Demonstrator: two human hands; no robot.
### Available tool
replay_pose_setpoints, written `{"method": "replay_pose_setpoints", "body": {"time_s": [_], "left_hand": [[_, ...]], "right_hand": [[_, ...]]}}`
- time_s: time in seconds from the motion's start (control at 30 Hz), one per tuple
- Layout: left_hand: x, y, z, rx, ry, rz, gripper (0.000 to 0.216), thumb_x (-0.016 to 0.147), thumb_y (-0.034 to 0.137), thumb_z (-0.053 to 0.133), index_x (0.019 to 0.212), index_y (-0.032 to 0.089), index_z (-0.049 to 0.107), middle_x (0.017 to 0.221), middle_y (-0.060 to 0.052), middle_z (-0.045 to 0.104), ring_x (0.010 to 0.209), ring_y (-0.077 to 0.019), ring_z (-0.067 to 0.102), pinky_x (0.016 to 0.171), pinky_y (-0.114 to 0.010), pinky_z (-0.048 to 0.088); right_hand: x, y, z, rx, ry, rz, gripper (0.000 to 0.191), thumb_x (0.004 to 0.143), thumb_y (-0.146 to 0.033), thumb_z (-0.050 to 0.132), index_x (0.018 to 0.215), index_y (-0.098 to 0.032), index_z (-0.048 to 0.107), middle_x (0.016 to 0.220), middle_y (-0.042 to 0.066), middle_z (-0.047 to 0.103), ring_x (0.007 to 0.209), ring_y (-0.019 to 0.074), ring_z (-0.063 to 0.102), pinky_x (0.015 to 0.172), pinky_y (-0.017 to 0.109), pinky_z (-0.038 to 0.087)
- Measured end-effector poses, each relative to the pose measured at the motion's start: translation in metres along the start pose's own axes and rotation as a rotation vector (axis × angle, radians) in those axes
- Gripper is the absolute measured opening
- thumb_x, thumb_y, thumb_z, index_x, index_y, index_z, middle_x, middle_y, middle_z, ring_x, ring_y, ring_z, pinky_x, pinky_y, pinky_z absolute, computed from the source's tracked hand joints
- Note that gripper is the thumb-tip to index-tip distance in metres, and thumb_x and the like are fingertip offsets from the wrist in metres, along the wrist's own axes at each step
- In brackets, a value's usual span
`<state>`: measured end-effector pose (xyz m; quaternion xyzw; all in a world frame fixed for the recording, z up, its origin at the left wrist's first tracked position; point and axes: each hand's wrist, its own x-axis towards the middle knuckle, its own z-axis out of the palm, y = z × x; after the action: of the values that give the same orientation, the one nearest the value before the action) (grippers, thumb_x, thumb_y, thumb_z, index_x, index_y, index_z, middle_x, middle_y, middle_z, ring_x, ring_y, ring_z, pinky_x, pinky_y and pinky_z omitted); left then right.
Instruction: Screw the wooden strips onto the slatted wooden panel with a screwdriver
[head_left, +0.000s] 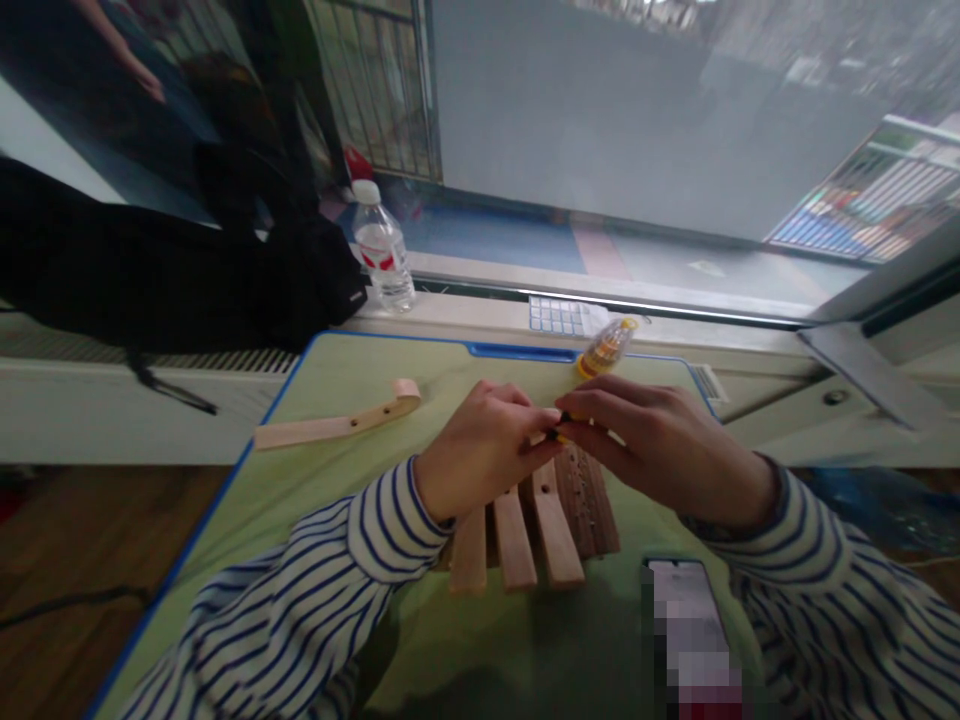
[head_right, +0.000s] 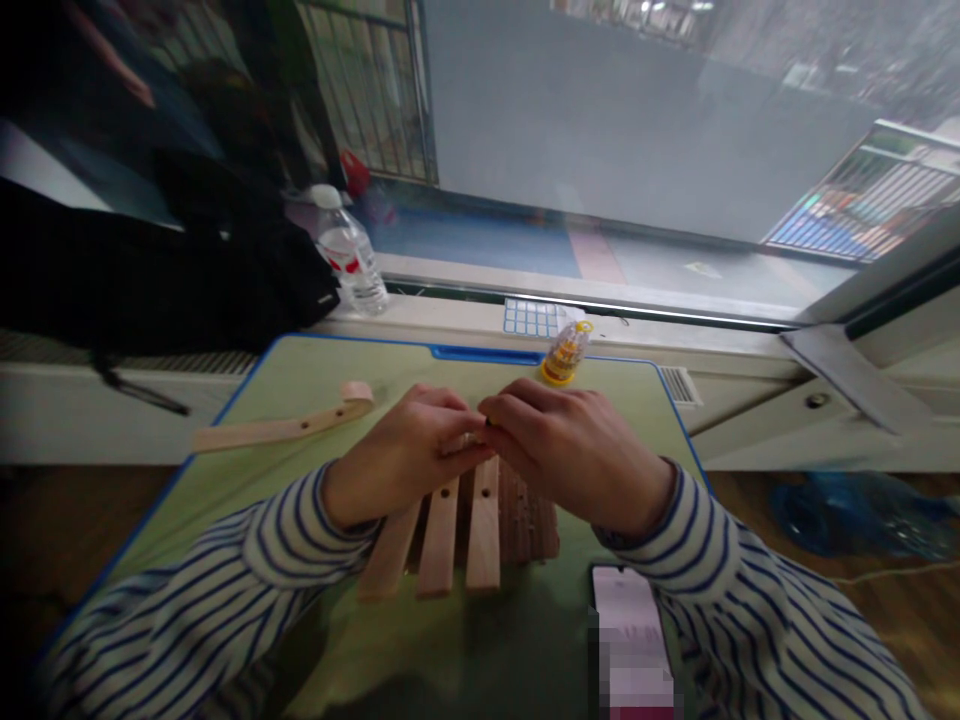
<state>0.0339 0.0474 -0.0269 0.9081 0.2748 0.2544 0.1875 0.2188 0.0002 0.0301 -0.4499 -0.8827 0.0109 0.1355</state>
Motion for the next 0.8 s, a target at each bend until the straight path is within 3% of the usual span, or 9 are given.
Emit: {"method": "replay_pose_setpoints", "body": {"time_s": [0.17,0.33,0.57,0.8], "left_hand": [[0.000,0.000,-0.003,-0.005,-0.007,-0.006,0.011,0.081,0.028,0.062,0.085,0.018,0.066,0.073,-0.001,0.065,0.075,-0.0152,0.060,0.072,-0.030,0.042],[0.000,0.002,-0.003,0.015,0.015,-0.012,0.012,0.081,0.030,0.062,0.081,0.018,0.066,0.074,-0.001,0.066,0.076,-0.0158,0.060,0.074,-0.032,0.041],[0.000,0.001,-0.003,0.032,0.038,-0.064,0.024,0.076,0.038,0.067,0.092,0.020,0.067,0.079,-0.001,0.067,0.077,-0.0164,0.060,0.077,-0.033,0.040],[-0.001,-0.001,-0.004,-0.017,0.018,-0.013,0.018,0.082,0.036,0.061,0.082,0.019,0.067,0.076,0.000,0.065,0.077,-0.0154,0.059,0.077,-0.032,0.040]], "right_hand": [[0.001,-0.001,-0.011,0.034,-0.019,-0.028,0.030,0.090,-0.030,0.048,0.117,-0.018,0.054,0.111,0.008,0.063,0.089,0.0181,0.063,0.077,0.032,0.049],[0.002,0.000,-0.014,0.031,-0.108,-0.072,0.024,0.090,-0.022,0.046,0.112,-0.019,0.057,0.109,0.005,0.065,0.094,0.0169,0.062,0.083,0.032,0.049],[0.002,0.002,-0.009,0.029,-0.086,-0.069,0.022,0.089,-0.023,0.049,0.109,-0.021,0.057,0.108,0.003,0.065,0.093,0.0171,0.063,0.082,0.033,0.050],[0.000,0.001,-0.003,0.029,-0.026,-0.038,0.021,0.091,-0.027,0.047,0.106,-0.019,0.059,0.101,0.005,0.066,0.085,0.0163,0.064,0.075,0.030,0.050]]}}
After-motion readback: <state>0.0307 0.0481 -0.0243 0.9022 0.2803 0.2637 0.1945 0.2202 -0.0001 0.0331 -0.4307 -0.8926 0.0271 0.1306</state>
